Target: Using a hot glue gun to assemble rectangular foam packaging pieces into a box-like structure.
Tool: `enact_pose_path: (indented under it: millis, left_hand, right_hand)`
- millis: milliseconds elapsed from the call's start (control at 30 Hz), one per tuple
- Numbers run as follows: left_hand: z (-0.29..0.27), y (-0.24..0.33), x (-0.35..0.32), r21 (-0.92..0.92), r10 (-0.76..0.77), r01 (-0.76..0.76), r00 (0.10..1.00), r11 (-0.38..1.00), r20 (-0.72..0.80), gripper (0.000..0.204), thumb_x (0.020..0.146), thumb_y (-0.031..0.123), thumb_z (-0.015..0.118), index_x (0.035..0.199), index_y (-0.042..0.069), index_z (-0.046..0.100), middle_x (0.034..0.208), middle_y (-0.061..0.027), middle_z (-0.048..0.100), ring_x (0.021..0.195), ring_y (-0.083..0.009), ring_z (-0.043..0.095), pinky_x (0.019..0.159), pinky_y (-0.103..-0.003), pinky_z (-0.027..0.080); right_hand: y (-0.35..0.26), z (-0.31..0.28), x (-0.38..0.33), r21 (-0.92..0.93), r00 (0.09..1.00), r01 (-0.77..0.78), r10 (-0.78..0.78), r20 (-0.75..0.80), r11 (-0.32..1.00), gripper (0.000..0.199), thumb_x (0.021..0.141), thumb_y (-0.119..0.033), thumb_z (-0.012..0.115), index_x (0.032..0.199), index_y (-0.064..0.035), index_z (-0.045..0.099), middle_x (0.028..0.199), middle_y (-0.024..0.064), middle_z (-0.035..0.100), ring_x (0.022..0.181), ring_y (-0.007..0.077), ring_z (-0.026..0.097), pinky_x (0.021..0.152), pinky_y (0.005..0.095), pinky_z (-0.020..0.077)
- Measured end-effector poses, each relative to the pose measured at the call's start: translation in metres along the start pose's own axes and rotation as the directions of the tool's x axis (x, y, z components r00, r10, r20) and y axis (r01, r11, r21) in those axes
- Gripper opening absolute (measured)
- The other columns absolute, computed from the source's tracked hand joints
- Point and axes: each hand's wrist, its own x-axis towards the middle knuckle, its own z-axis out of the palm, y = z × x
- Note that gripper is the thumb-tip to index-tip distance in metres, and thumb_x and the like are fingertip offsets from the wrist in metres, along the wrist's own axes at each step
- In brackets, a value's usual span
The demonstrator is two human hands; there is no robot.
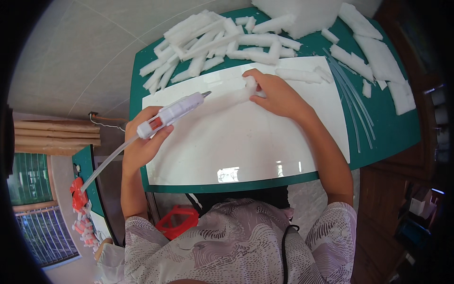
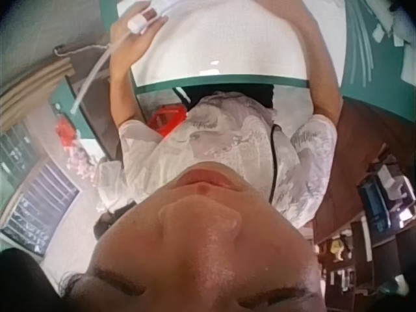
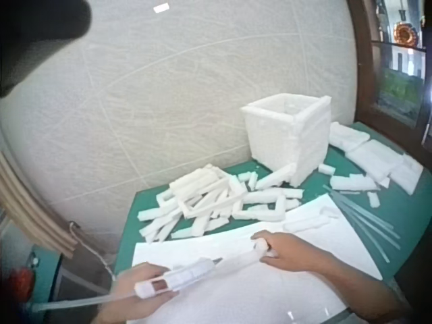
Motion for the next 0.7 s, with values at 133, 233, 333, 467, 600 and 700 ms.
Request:
enact_pose_path:
  millis: [133,233,333,467,600,700]
  left_hand:
    - [0.011,0.021,0.031,-0.037,0.09,-0.088,0.994,0.995,0.057,0.028,0.082,0.017,0.079,0.102,0.002,0.066,0.087,-0.0151,0.066,0.077,-0.0303,0.065,0.07,-0.035,0.05]
    - [0.018,0.028,0.047,-0.013,0.084,-0.083,0.987,0.996,0.139,0.026,0.083,0.02,0.077,0.1,0.003,0.067,0.083,-0.0146,0.067,0.076,-0.0305,0.065,0.07,-0.036,0.05]
    - [0.024,0.031,0.054,-0.028,0.036,-0.031,0.982,0.999,0.186,0.023,0.085,0.022,0.076,0.098,0.004,0.067,0.08,-0.0142,0.066,0.074,-0.0303,0.064,0.069,-0.036,0.05]
    - [0.032,0.028,0.056,-0.027,0.06,-0.057,0.984,0.998,0.165,0.023,0.085,0.022,0.076,0.098,0.005,0.067,0.08,-0.0143,0.067,0.072,-0.0306,0.063,0.068,-0.038,0.049]
    - [0.034,0.03,0.057,-0.023,0.077,-0.075,0.988,0.997,0.136,0.023,0.084,0.021,0.076,0.098,0.004,0.068,0.084,-0.0139,0.067,0.076,-0.0302,0.062,0.069,-0.038,0.049]
    - [0.037,0.031,0.056,-0.014,0.082,-0.081,0.991,0.997,0.104,0.022,0.084,0.02,0.076,0.098,0.004,0.069,0.086,-0.0136,0.067,0.079,-0.0296,0.061,0.07,-0.038,0.048]
  right_hand:
    - [-0.006,-0.003,0.003,0.068,0.998,-0.022,0.018,0.057,0.997,0.047,0.087,-0.006,0.07,0.131,-0.0088,0.053,0.121,0.0158,0.066,0.106,0.0351,0.063,0.097,0.0386,0.0489]
    - [-0.005,-0.003,0.003,0.073,0.998,-0.015,0.011,0.057,0.997,0.046,0.087,-0.006,0.07,0.13,-0.009,0.054,0.117,0.0169,0.066,0.105,0.0346,0.063,0.094,0.0388,0.0497]
    - [-0.007,-0.005,0.002,0.063,0.999,0.0,-0.003,0.053,0.998,0.046,0.087,-0.006,0.071,0.13,-0.0099,0.054,0.111,0.0178,0.067,0.102,0.0329,0.064,0.091,0.0384,0.0504]
    - [-0.001,-0.001,0.002,0.04,0.998,0.049,-0.051,0.037,0.998,0.046,0.088,-0.007,0.071,0.131,-0.0116,0.055,0.105,0.0174,0.067,0.098,0.0307,0.065,0.088,0.0379,0.0511]
    - [-0.003,-0.002,0.001,0.037,0.998,0.05,-0.052,0.031,0.998,0.046,0.088,-0.008,0.07,0.131,-0.0122,0.055,0.104,0.0171,0.067,0.097,0.0308,0.065,0.087,0.0383,0.0512]
    - [-0.005,-0.002,0.0,0.031,0.999,0.021,-0.022,0.041,0.999,0.045,0.088,-0.007,0.07,0.131,-0.0122,0.056,0.104,0.0171,0.067,0.097,0.0307,0.065,0.087,0.0385,0.0512]
